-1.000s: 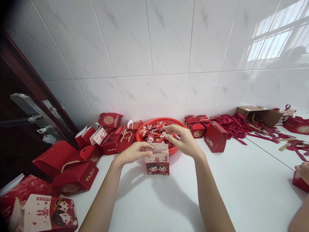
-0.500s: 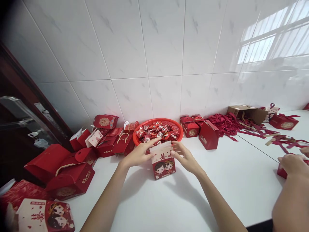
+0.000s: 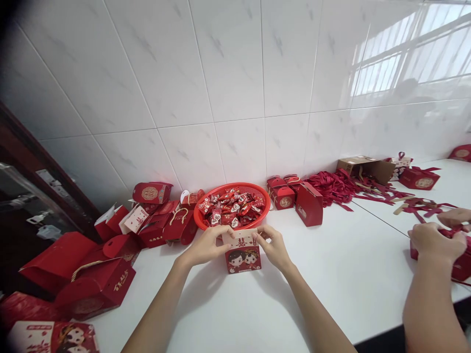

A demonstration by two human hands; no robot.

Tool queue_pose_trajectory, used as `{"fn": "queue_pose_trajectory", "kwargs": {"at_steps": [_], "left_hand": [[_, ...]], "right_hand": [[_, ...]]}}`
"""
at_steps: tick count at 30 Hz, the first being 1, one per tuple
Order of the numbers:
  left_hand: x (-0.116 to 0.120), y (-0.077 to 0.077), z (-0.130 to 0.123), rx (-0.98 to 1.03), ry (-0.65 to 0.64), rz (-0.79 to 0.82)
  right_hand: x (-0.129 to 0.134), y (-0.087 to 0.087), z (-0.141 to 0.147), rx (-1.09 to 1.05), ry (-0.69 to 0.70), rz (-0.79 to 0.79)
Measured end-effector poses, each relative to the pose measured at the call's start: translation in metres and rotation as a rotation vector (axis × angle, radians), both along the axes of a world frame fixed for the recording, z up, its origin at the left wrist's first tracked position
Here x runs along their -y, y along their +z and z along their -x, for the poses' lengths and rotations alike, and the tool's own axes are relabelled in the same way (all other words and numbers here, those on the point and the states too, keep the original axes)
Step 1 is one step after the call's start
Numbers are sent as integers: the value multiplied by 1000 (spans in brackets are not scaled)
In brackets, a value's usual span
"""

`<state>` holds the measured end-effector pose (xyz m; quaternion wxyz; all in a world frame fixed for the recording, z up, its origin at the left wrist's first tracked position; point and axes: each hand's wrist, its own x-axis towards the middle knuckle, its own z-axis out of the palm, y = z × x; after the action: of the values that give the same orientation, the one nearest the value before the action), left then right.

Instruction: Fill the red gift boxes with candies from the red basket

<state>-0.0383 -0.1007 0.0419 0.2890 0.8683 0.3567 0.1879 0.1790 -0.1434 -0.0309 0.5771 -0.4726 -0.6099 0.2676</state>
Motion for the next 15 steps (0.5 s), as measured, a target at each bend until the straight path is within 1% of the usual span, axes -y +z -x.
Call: {"fn": "queue_pose_trajectory", "kwargs": {"at_steps": [3, 5, 6, 8, 10, 11, 12, 15], "left_hand": [[10, 1, 5, -2, -49, 0], [19, 4, 12, -2, -27, 3], [24, 6, 16, 2, 1, -1], [35, 11, 27, 21, 62, -16], [47, 17, 39, 56, 120, -40], [53, 19, 45, 81, 154, -63], [59, 21, 51, 108, 191, -97], [76, 25, 71, 203, 332, -253]], "right_hand": [[4, 5, -15, 72, -64, -69], [6, 7, -31, 22, -163, -74], [7, 8, -40, -31, -239, -69], [4, 7, -57, -132, -436, -64], [-3, 2, -71, -178, -639, -67], [-9, 0, -77, -184, -702, -61], [-15, -3, -82, -184, -739, -53], [-35, -10, -92, -160, -766, -51]]}}
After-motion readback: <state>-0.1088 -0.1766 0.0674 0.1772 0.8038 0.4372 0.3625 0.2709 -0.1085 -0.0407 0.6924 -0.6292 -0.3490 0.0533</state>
